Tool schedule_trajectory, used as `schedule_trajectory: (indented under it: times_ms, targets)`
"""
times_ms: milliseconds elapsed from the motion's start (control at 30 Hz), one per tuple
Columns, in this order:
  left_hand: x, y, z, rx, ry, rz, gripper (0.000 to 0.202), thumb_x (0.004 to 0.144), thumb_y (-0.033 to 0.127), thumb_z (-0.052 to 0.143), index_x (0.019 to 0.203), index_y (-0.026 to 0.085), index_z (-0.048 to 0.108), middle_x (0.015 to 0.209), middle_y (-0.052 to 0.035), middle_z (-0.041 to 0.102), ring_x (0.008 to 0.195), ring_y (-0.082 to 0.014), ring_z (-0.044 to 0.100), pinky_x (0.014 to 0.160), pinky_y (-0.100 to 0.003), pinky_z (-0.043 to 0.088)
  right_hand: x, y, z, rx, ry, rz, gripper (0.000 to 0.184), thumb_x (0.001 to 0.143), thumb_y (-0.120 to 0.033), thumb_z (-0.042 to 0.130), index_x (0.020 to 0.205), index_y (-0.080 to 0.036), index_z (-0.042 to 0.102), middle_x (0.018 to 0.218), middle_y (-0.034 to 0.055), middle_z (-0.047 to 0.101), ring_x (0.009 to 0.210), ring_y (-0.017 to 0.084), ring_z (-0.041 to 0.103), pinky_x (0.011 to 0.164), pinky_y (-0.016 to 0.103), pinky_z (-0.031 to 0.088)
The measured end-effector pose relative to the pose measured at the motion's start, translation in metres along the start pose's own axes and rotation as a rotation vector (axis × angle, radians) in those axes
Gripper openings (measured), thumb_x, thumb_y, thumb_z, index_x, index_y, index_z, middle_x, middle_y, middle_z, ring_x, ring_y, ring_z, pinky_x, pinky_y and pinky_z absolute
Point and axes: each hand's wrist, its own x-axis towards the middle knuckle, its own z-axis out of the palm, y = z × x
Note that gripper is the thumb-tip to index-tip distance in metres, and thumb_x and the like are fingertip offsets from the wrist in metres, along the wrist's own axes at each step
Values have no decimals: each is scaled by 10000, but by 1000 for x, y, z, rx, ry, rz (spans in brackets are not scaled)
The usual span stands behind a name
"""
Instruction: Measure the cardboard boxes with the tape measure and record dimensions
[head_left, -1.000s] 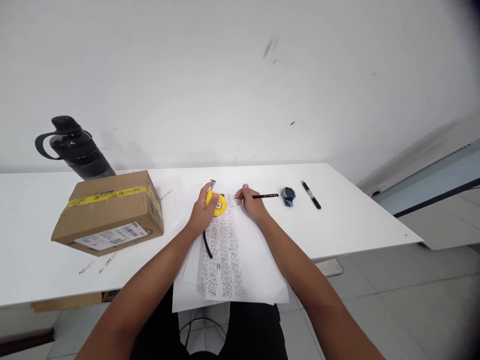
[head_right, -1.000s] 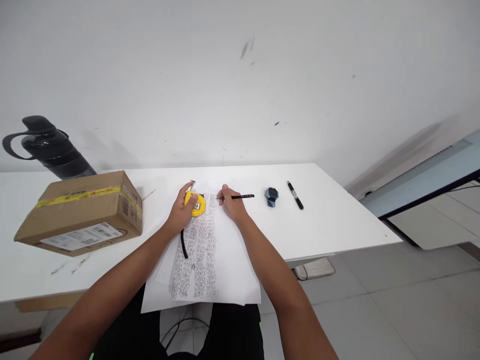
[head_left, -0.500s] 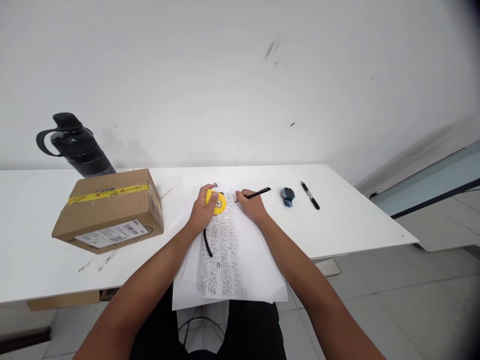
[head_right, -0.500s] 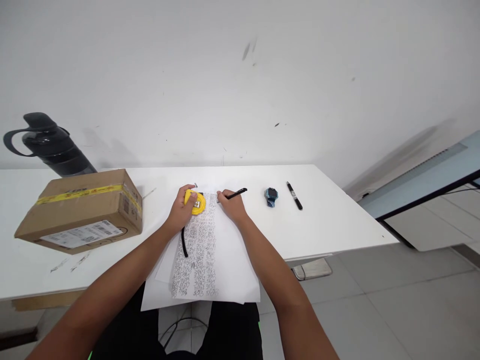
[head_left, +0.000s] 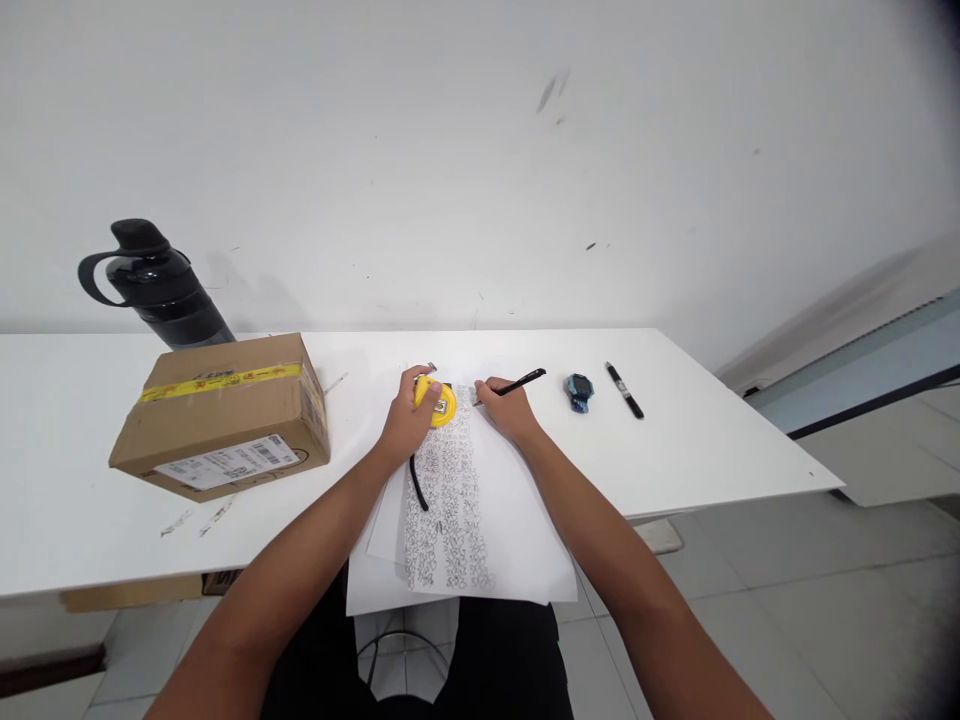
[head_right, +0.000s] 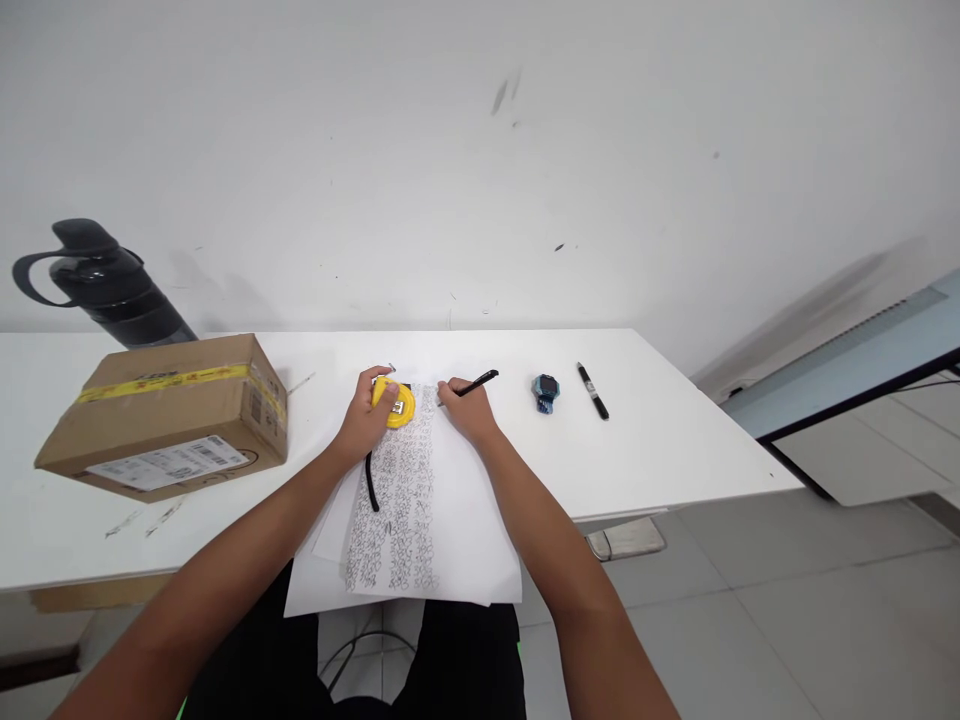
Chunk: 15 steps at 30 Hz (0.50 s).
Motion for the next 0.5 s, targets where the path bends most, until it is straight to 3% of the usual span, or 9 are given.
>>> schedule_trajectory:
  times_ms: [267,500]
  targets:
    - [-3,6,-1,38,-13,-3,365,908,517,474,1192,289,508,865,-4,587,672,-119,537,597,-230,470,-1,-1,0,-3,53,2,326,776,-415,549,535,-196,530,520,-33,453,569,130,413,560,264,333]
    - [-5,10,-3,129,-27,-3,343,912,515,450,1161,289,517,802,18,579,611,-111,512,565,-224,438,-1,-2,0,2,11,-14,326,775,-435,551,557,-193,571,545,-20,507,595,140,455,592,271,363]
